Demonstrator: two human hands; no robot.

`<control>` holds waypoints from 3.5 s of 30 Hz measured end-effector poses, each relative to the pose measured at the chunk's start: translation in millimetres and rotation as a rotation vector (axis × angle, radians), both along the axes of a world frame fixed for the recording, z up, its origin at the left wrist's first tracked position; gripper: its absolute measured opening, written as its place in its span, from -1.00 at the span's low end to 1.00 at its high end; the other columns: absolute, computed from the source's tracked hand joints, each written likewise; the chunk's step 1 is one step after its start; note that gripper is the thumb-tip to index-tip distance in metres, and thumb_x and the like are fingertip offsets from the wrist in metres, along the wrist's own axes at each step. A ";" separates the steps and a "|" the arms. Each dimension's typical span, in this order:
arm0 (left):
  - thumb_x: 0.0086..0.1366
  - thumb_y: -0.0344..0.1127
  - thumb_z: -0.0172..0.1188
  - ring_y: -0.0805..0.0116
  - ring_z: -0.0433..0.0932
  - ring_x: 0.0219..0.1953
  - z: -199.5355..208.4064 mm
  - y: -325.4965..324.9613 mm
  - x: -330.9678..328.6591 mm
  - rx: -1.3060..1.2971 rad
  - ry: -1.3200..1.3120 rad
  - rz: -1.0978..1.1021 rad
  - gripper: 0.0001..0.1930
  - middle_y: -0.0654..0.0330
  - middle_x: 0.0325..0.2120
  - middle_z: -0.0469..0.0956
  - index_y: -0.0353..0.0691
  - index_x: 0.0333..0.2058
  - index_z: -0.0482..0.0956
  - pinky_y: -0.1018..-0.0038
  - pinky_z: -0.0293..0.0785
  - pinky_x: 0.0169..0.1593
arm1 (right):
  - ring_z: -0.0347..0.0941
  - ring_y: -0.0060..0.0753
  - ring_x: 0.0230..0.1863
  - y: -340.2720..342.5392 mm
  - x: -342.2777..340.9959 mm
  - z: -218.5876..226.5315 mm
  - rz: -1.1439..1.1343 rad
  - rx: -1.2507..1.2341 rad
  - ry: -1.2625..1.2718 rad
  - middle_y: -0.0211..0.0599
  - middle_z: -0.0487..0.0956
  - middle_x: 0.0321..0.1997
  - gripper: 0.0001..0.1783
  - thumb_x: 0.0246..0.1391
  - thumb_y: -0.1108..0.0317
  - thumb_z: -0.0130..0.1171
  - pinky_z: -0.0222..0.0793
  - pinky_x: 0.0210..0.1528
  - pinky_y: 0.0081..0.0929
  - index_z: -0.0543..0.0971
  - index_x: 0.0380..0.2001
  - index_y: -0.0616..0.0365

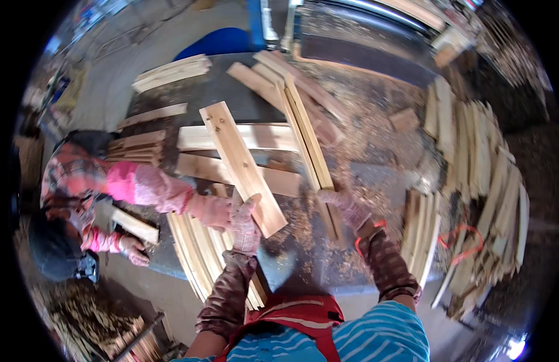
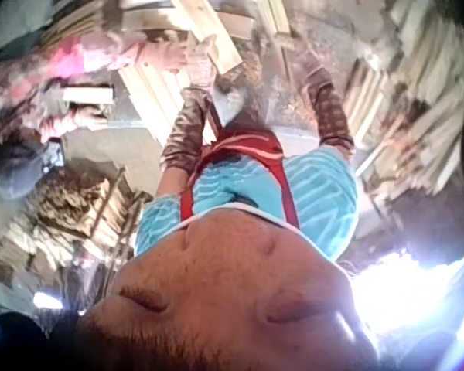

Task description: The person picks up wooden planks from a pile and stacks them onto a metal rack. They walk through the workshop to retrieve more planks and continue stacking them in an organized manner.

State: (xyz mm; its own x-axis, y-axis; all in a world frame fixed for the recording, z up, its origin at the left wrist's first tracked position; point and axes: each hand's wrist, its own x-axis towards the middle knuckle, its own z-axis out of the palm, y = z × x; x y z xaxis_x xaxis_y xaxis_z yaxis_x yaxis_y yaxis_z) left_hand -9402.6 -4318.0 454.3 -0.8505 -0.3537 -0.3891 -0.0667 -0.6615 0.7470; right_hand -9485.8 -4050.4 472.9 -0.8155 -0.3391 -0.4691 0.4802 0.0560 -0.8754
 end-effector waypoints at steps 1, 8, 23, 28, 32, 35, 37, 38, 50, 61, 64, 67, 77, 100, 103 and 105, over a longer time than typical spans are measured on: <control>0.34 -0.47 0.18 0.30 0.62 -0.08 -3.7 6.4 5.7 -0.007 0.014 -0.050 -0.36 0.08 -0.02 0.60 -0.30 0.37 0.24 0.42 0.57 0.06 | 0.62 -0.08 0.03 12.6 24.0 3.8 -0.029 -0.160 -0.166 -0.02 0.62 0.09 -0.12 -0.06 0.02 0.42 0.53 0.17 -0.21 0.40 0.27 0.27; 0.45 -0.22 0.17 0.29 0.57 0.05 -28.2 90.2 53.0 0.301 -0.199 -0.279 -0.27 0.09 0.22 0.44 -0.07 0.48 0.04 0.45 0.56 0.10 | 0.64 -0.15 -0.01 23.3 118.0 -5.3 -0.180 -0.523 -0.426 -0.06 0.64 0.03 -0.17 -0.05 0.07 0.40 0.57 0.11 -0.23 0.44 0.19 0.41; 0.28 -0.48 0.27 0.43 0.61 -0.12 -28.0 88.8 103.5 -0.165 -0.207 -0.374 -0.42 0.15 -0.06 0.63 -0.26 0.27 0.35 0.50 0.57 -0.09 | 0.56 -0.50 -0.17 17.5 148.1 10.6 0.137 0.350 -0.176 -0.26 0.65 -0.12 -0.22 0.08 0.22 0.39 0.55 -0.09 -0.49 0.34 0.33 0.21; 0.35 -0.36 0.15 0.03 0.56 0.14 -74.7 113.3 146.3 -0.556 -0.012 -0.616 -0.35 -0.10 0.11 0.55 -0.17 0.38 0.17 0.20 0.53 0.12 | 0.39 0.05 0.31 5.6 181.5 -38.8 0.385 0.875 0.174 0.10 0.36 0.36 0.02 0.02 -0.17 0.41 0.40 0.27 -0.15 0.25 0.40 0.15; 0.36 -0.19 0.12 -0.05 0.55 0.15 -64.3 72.6 116.6 -0.840 -0.161 -1.210 -0.46 -0.08 0.05 0.59 -0.09 0.29 0.34 0.18 0.45 0.20 | 0.39 0.21 0.25 -29.7 177.6 -46.4 0.027 0.996 0.205 0.19 0.31 0.34 0.12 -0.17 -0.14 0.46 0.41 0.22 -0.08 0.22 0.35 0.23; 0.32 -0.12 0.12 -0.03 0.59 0.06 -44.4 36.3 82.5 -1.329 -0.129 -1.459 -0.60 -0.03 -0.09 0.65 -0.10 0.08 0.55 0.01 0.25 0.32 | 0.50 0.14 0.12 -31.2 181.7 -72.2 -0.053 0.961 0.177 0.09 0.48 0.18 0.06 -0.20 0.02 0.46 0.47 0.12 -0.09 0.21 0.35 0.14; 0.26 -0.13 0.15 0.06 0.63 -0.07 -54.3 7.6 81.9 -1.614 -0.083 -1.488 -0.74 0.06 -0.31 0.68 -0.10 -0.19 0.68 -0.13 0.11 0.33 | 0.57 0.10 0.03 -35.1 177.8 -57.5 -0.084 1.008 0.093 0.04 0.57 0.07 -0.04 -0.15 0.15 0.45 0.49 0.08 -0.11 0.27 0.33 0.09; 0.25 -0.12 0.16 0.06 0.63 -0.08 -54.4 -2.6 77.6 -1.697 -0.005 -1.560 -0.75 0.08 -0.34 0.67 -0.08 -0.22 0.69 -0.12 0.12 0.32 | 0.57 0.10 0.03 -32.6 176.1 -41.7 -0.143 0.977 0.100 0.05 0.58 0.07 -0.08 -0.13 0.16 0.44 0.50 0.08 -0.12 0.29 0.32 0.10; 0.27 -0.03 0.15 -0.04 0.63 0.05 -26.9 -44.0 63.8 -1.318 -0.368 -1.595 -0.39 -0.05 -0.01 0.65 -0.20 0.23 0.44 0.06 0.52 0.09 | 0.35 0.16 0.31 25.9 185.9 -63.7 -0.094 1.463 0.448 0.17 0.34 0.35 -0.02 -0.09 0.17 0.40 0.31 0.32 -0.02 0.22 0.36 0.28; 0.25 -0.12 0.36 0.03 0.40 0.25 -77.9 -45.8 -24.9 -0.094 -0.538 -0.149 -0.18 -0.07 0.23 0.37 -0.36 0.33 0.15 0.01 0.34 0.29 | 0.28 0.00 0.39 -220.9 -187.3 -40.8 0.737 1.109 0.762 0.07 0.39 0.33 0.01 -0.02 -0.20 0.22 0.17 0.42 -0.23 0.26 0.36 0.23; 0.26 0.01 0.35 0.23 0.51 0.01 -102.1 -62.2 -40.6 0.154 -0.469 -0.014 -0.33 0.15 0.07 0.53 -0.17 0.21 0.29 0.01 0.38 0.15 | 0.53 0.01 0.15 -251.9 -203.0 -38.1 0.808 1.045 0.509 0.05 0.60 0.05 -0.13 -0.16 -0.19 0.25 0.45 0.15 -0.22 0.53 0.16 0.20; 0.32 -0.09 0.32 0.25 0.58 -0.08 -94.0 -53.1 -57.9 0.187 -0.479 0.126 -0.58 0.24 -0.03 0.59 -0.07 0.07 0.49 0.09 0.58 -0.08 | 0.51 0.00 0.21 -233.9 -183.6 -50.6 0.811 0.908 0.357 0.02 0.59 0.16 -0.11 -0.10 -0.31 0.25 0.43 0.20 -0.19 0.56 0.11 0.22; 0.26 -0.44 0.32 0.12 0.64 -0.03 -116.1 -55.6 3.9 0.311 -0.383 -0.151 -0.54 0.07 -0.02 0.61 -0.31 0.13 0.48 0.21 0.65 0.03 | 0.53 -0.08 0.15 -127.3 -49.6 -65.0 0.437 0.477 0.107 0.01 0.64 0.04 -0.18 0.02 -0.20 0.31 0.37 0.23 -0.27 0.55 0.12 0.31; 0.42 0.01 0.01 -0.04 0.64 -0.14 -91.9 60.3 99.4 -0.794 -0.515 -0.859 -0.56 -0.13 -0.24 0.66 -0.27 -0.04 0.55 0.14 0.51 -0.06 | 0.56 0.06 0.11 -30.1 186.5 -76.5 -0.195 0.643 0.109 0.01 0.64 0.03 -0.65 0.32 0.19 0.04 0.47 0.14 -0.21 0.61 0.05 0.08; 0.39 0.17 -0.07 -0.29 0.55 0.01 -42.5 72.5 101.1 -0.887 -0.493 -1.033 -0.44 -0.26 -0.14 0.62 -0.23 0.02 0.52 -0.06 0.42 0.05 | 0.57 0.04 0.09 -17.4 209.9 -58.7 -0.079 0.805 0.092 0.00 0.64 0.03 -0.65 0.28 0.16 0.12 0.50 0.12 -0.22 0.62 0.05 0.05; 0.36 0.18 -0.01 -0.28 0.55 0.05 -36.4 70.7 99.0 -0.925 -0.505 -1.020 -0.40 -0.25 -0.09 0.61 -0.23 0.10 0.47 -0.03 0.42 0.09 | 0.58 0.01 0.09 -3.1 213.4 -43.9 -0.060 0.713 0.139 0.00 0.63 0.06 -0.58 0.25 0.14 0.17 0.50 0.11 -0.24 0.58 0.10 0.07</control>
State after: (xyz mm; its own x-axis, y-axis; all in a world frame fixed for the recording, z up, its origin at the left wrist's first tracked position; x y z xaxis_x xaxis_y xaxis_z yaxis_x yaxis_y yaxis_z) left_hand -9303.6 -4247.4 417.8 -0.7249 0.0207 -0.6885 -0.5792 0.5226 0.6256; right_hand -9272.4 -4053.5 429.0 -0.8914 0.0575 -0.4496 0.3870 0.6129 -0.6889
